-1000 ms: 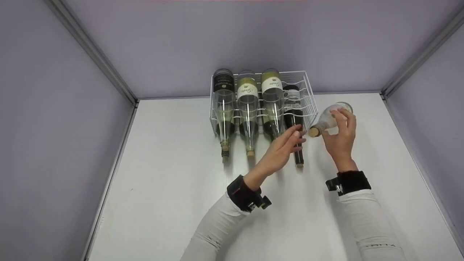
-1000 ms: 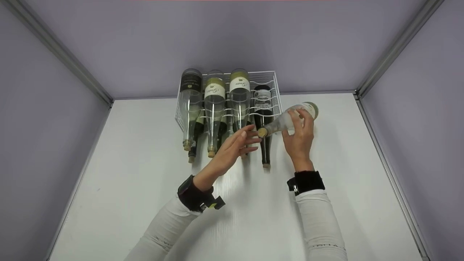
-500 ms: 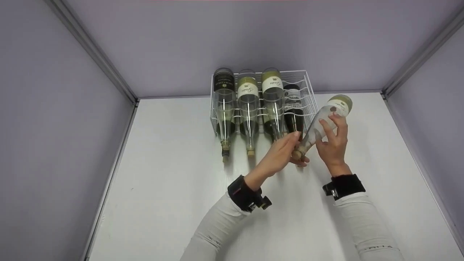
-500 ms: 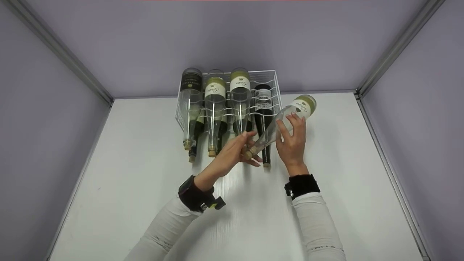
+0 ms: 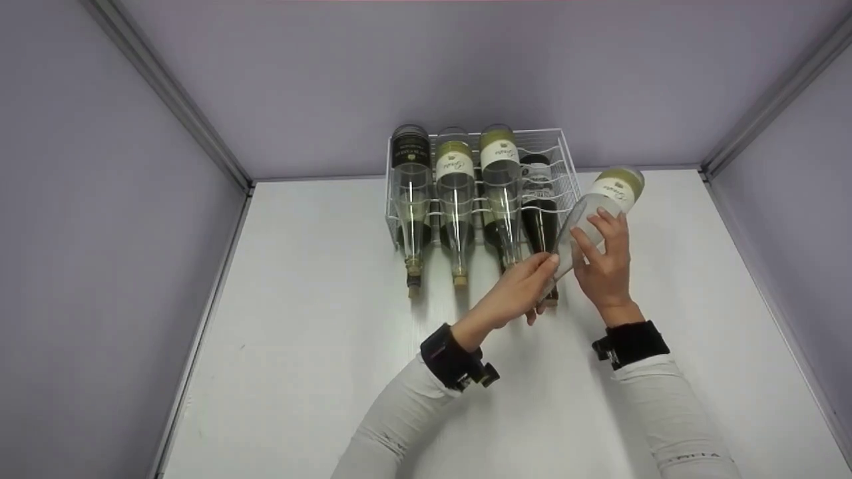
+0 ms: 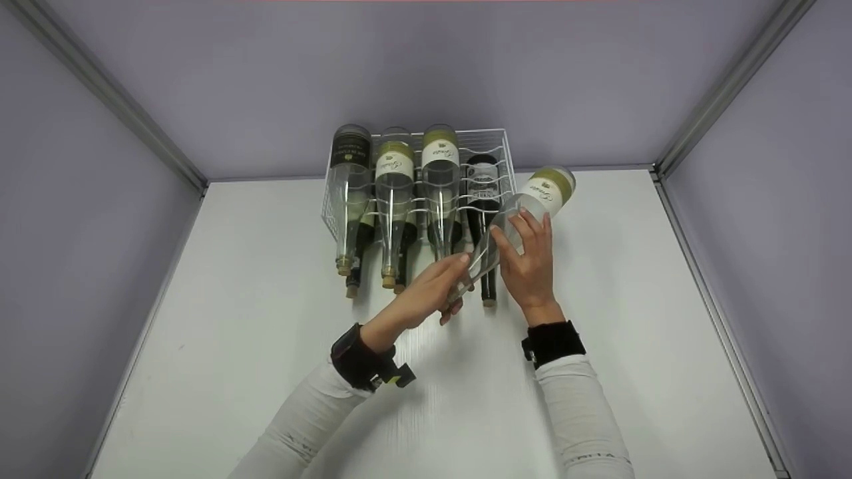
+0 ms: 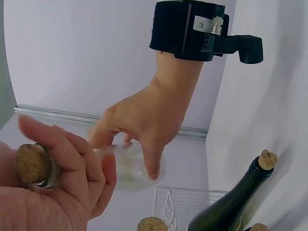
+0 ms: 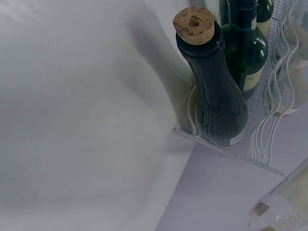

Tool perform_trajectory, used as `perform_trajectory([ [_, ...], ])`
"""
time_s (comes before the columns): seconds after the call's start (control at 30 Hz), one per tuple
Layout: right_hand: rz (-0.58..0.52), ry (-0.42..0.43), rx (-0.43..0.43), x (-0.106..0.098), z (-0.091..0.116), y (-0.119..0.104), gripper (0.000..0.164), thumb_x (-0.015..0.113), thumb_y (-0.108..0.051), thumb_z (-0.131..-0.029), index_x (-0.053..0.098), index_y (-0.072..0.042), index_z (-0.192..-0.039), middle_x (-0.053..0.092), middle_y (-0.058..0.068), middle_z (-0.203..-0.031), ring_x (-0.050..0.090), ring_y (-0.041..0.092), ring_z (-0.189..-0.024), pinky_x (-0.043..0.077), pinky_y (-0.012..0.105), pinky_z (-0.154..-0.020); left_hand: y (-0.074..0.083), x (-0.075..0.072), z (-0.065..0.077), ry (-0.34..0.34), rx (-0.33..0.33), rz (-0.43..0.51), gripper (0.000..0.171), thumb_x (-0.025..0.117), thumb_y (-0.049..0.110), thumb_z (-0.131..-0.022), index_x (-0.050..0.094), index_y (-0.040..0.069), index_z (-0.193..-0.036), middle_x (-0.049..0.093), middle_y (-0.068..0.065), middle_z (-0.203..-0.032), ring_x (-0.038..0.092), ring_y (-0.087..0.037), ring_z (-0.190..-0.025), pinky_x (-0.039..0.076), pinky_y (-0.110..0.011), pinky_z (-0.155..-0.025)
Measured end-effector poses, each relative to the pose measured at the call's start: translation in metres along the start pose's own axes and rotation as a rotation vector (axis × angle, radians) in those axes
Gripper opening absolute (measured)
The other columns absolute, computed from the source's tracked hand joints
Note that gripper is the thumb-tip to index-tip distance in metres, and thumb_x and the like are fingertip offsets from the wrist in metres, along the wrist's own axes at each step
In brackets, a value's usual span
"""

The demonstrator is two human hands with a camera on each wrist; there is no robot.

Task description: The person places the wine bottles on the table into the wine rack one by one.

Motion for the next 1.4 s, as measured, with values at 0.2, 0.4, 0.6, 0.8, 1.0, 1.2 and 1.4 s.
perform_trajectory([
  [0.2,-0.007,0.019,-0.041,0.0,-0.007,-0.009,0.043,0.07,0.012,-0.073,0.068,-0.015,-0.106,0.059,0.014,-0.117,0.053,0.038,-0.12,0.03,0.07,-0.101,-0.005,0.004,0.002,0.006,-0.045,-0.027,0.05,0.053,0.024,-0.103,0.037,0.005,-0.146,0.054,0.003,-0.062,0.041,-0.01,-0.038,0.032,-0.025,-0.033],
  [0.4,-0.017,-0.017,-0.055,0.0,-0.015,-0.011,0.047,0.071,0.014,-0.073,0.067,-0.016,-0.109,0.058,0.013,-0.119,0.052,0.038,-0.122,0.03,0.068,-0.103,-0.003,0.005,0.004,0.078,-0.025,-0.038,0.047,0.052,0.016,-0.103,0.039,0.003,-0.146,0.05,0.003,-0.064,0.043,-0.009,-0.044,0.035,-0.023,-0.039],
  [0.6,-0.029,-0.183,0.019,-0.001,-0.021,-0.006,0.062,0.076,0.016,-0.071,0.063,-0.016,-0.122,0.051,0.012,-0.135,0.04,0.039,-0.134,0.03,0.055,-0.11,-0.005,0.007,0.007,0.122,-0.021,0.065,0.043,0.05,0.016,-0.103,0.042,0.006,-0.145,0.048,0.001,-0.063,0.043,-0.01,-0.043,0.034,-0.022,-0.038],
  [0.8,-0.07,-0.281,0.19,-0.006,-0.019,0.0,0.075,0.085,0.01,-0.066,0.058,-0.014,-0.132,0.039,0.011,-0.147,0.029,0.034,-0.142,0.031,0.043,-0.112,-0.007,0.008,0.008,0.146,-0.027,0.068,0.049,0.05,0.017,-0.104,0.036,0.003,-0.149,0.05,0.001,-0.066,0.045,-0.009,-0.045,0.034,-0.021,-0.039],
  [1.0,-0.211,-0.245,0.37,-0.01,-0.015,-0.001,0.067,0.076,0.016,-0.073,0.057,-0.005,-0.135,0.041,0.013,-0.148,0.036,0.032,-0.138,0.034,0.04,-0.111,-0.01,0.011,0.007,0.188,-0.015,0.052,0.053,0.048,0.021,-0.105,0.031,0.0,-0.15,0.051,0.002,-0.062,0.042,-0.009,-0.041,0.032,-0.023,-0.035],
  [1.2,-0.429,-0.267,0.584,-0.016,-0.024,-0.017,0.049,0.06,0.013,-0.091,0.049,0.008,-0.138,0.041,0.025,-0.144,0.042,0.038,-0.133,0.04,0.036,-0.106,-0.012,0.015,0.002,0.255,0.024,-0.009,0.047,0.044,0.019,-0.105,0.035,0.0,-0.147,0.053,-0.002,-0.055,0.045,-0.009,-0.037,0.034,-0.024,-0.033],
  [1.4,-0.566,-0.346,0.749,-0.015,-0.034,-0.031,0.043,0.054,0.005,-0.098,0.045,0.012,-0.139,0.04,0.026,-0.146,0.043,0.038,-0.133,0.044,0.031,-0.102,-0.016,0.023,-0.006,0.308,0.018,-0.012,0.035,0.041,0.015,-0.104,0.041,0.006,-0.138,0.047,0.002,-0.051,0.042,-0.009,-0.036,0.034,-0.024,-0.033],
])
Point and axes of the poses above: each hand's wrist, its own z-axis away from the middle knuckle, its own x-axis out of the palm, y = z × x, the point moved 4 cm from there along -z, towards the middle knuckle
